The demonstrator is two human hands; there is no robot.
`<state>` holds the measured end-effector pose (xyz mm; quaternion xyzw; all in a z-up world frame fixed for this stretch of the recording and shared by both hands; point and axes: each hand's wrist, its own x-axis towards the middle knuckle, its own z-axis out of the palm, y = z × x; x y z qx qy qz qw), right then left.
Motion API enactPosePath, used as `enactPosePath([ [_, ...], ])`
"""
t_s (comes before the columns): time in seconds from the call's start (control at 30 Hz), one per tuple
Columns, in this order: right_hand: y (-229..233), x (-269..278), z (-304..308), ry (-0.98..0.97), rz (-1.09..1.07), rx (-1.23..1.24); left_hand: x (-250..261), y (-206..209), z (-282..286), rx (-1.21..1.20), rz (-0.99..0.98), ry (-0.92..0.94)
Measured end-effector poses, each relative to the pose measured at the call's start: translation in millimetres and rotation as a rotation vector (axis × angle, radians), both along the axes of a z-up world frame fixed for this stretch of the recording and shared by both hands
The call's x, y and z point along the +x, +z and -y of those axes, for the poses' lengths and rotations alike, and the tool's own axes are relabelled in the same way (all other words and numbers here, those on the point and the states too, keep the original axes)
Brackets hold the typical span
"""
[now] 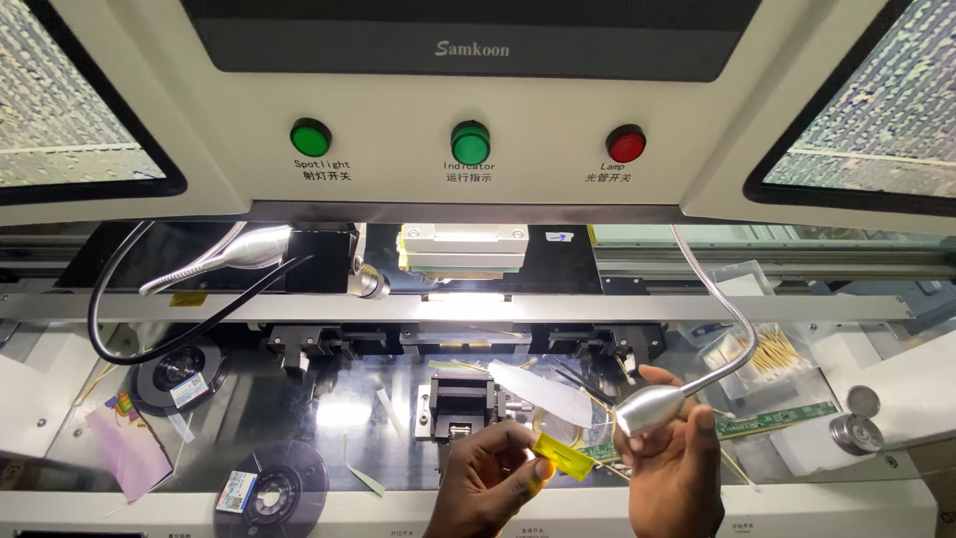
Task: Repairing an LCD screen by aligning and bonding a flexible circuit using a COF bonding machine
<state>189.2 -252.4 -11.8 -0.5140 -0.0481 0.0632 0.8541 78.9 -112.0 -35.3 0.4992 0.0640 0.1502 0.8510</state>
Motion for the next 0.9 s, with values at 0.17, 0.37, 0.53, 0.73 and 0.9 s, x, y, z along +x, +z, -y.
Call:
enactPosePath([
  [0.17, 8.6, 12.0, -2.1, -0.062, 0.042, -0.117, 5.5, 3.2, 5.4, 0.014, -0.017, -0.016],
  [0.37, 8.3, 16.5, 8.8, -0.029, 0.055, 0.028, 11.4, 10.0, 13.7, -0.021, -0.088, -0.043],
  [0.53, 8.4, 18.2, 16.0, 0.007, 0.016, 0.085, 17.4, 15.8, 22.2, -0.032, -0.079, -0.063],
  [0.73, 10.7, 18.3, 17.9, 0.028, 0.033, 0.070, 20.9, 12.5, 26.9, -0.009, -0.072, -0.071],
  [0.9, 8.1, 19.8, 18.0, 0.026, 0.030, 0.072, 21.6, 12.2, 26.8, 0.026, -0.102, -0.067],
])
